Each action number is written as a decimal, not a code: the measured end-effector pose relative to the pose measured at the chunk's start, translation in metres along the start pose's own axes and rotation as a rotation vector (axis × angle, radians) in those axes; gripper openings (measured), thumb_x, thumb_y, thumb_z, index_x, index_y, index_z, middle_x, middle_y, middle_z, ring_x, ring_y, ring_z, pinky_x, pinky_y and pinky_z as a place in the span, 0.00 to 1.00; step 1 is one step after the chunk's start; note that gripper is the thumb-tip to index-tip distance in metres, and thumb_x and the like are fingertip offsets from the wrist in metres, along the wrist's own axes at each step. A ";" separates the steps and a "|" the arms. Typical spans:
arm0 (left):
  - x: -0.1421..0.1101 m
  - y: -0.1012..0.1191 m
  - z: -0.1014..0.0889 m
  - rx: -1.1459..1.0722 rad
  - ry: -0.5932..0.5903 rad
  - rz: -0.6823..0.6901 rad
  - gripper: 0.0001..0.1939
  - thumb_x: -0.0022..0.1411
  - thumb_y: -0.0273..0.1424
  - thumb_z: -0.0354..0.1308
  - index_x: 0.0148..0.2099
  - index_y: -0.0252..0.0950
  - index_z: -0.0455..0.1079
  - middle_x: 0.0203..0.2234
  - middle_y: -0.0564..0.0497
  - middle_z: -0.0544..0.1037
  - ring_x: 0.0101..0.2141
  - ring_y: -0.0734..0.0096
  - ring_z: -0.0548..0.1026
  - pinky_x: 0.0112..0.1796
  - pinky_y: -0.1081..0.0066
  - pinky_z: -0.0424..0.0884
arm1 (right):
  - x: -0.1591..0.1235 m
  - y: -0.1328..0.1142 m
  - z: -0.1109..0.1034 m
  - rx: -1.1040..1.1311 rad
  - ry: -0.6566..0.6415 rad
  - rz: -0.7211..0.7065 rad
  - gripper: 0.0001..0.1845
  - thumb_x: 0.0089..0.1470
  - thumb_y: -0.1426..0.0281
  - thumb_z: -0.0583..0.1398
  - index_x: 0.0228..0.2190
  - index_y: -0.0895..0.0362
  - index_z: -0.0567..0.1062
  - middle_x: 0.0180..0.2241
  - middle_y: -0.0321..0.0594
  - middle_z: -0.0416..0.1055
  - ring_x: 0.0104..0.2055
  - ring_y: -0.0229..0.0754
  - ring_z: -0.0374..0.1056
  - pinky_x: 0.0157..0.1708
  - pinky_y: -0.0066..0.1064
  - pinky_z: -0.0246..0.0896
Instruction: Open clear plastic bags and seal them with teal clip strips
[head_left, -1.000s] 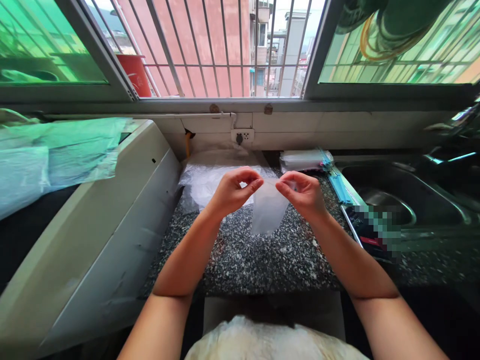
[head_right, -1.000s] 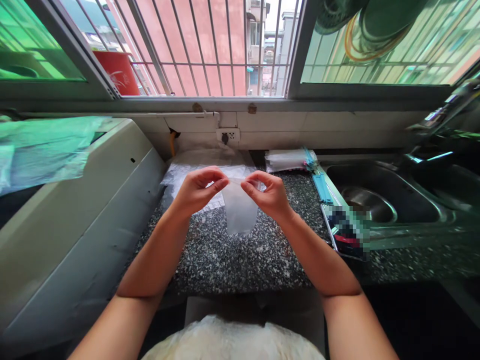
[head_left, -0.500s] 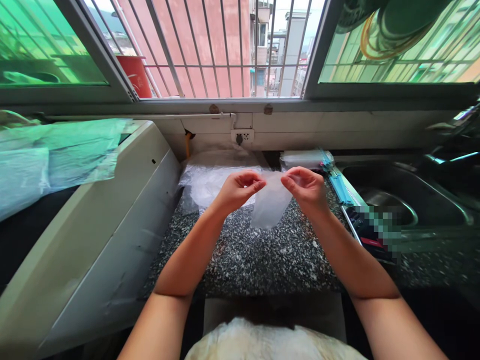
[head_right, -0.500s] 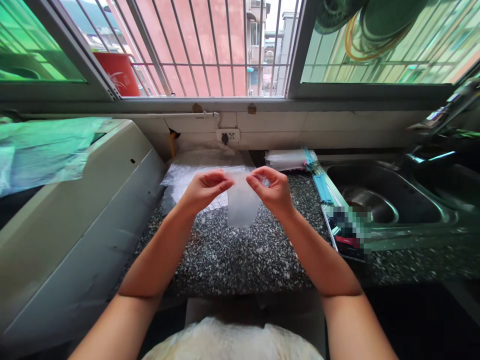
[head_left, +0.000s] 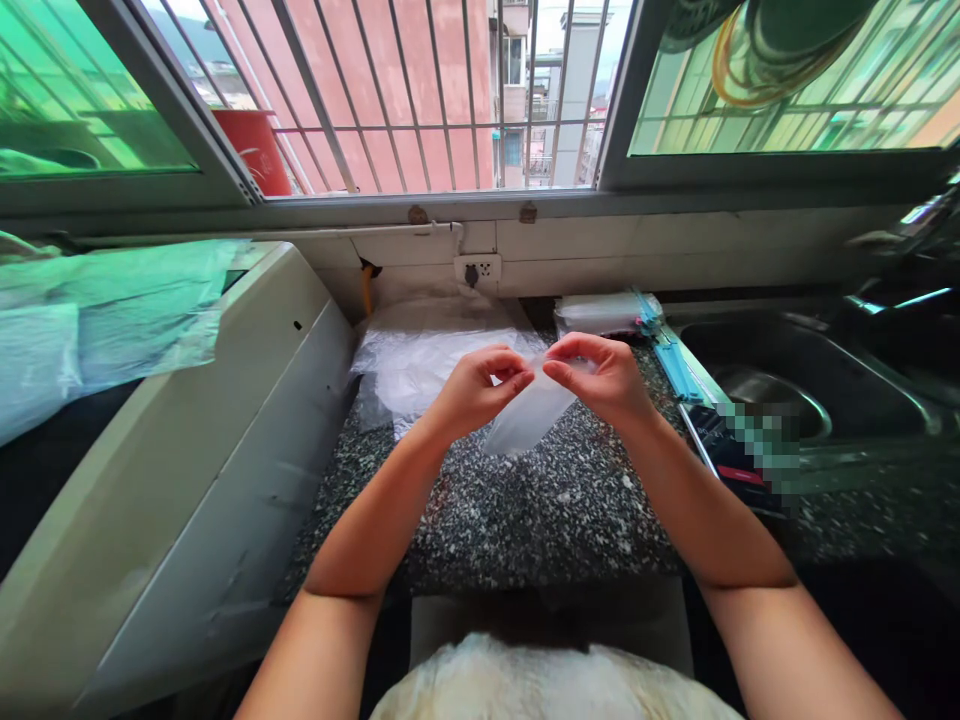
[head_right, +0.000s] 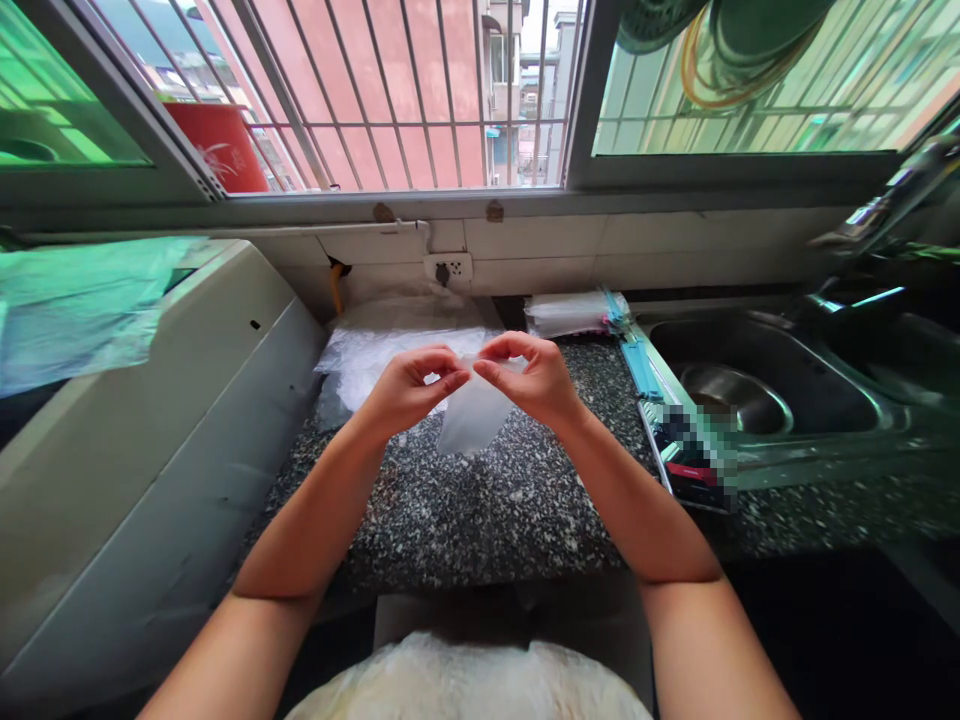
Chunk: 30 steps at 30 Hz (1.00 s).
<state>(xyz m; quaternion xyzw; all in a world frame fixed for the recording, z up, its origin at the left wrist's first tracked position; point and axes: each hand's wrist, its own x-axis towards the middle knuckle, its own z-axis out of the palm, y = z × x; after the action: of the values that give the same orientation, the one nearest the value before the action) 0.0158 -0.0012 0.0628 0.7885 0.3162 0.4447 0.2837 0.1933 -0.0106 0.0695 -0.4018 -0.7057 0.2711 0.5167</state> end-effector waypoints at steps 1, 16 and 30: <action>0.000 0.000 0.000 0.005 -0.007 0.002 0.08 0.57 0.29 0.57 0.26 0.34 0.69 0.21 0.54 0.68 0.24 0.79 0.65 0.26 0.76 0.63 | 0.000 0.000 0.000 -0.008 0.003 -0.007 0.08 0.46 0.65 0.63 0.22 0.55 0.73 0.24 0.34 0.71 0.29 0.35 0.65 0.34 0.32 0.62; 0.001 -0.002 0.001 -0.012 -0.043 -0.022 0.08 0.57 0.30 0.57 0.27 0.34 0.71 0.22 0.52 0.70 0.24 0.78 0.66 0.27 0.76 0.64 | 0.001 0.000 -0.004 0.031 0.121 -0.031 0.08 0.47 0.64 0.63 0.22 0.55 0.72 0.23 0.34 0.70 0.29 0.36 0.65 0.35 0.33 0.62; 0.000 -0.003 0.007 0.040 -0.064 0.003 0.09 0.58 0.31 0.56 0.26 0.34 0.70 0.21 0.53 0.70 0.24 0.78 0.65 0.26 0.75 0.62 | 0.002 -0.002 -0.007 -0.019 -0.071 -0.025 0.08 0.48 0.65 0.62 0.23 0.56 0.73 0.26 0.35 0.73 0.30 0.35 0.66 0.36 0.31 0.62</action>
<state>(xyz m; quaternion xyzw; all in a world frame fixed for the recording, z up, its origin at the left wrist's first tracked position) 0.0215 -0.0004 0.0579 0.8084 0.3144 0.4132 0.2773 0.1996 -0.0100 0.0742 -0.3879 -0.7312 0.2722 0.4907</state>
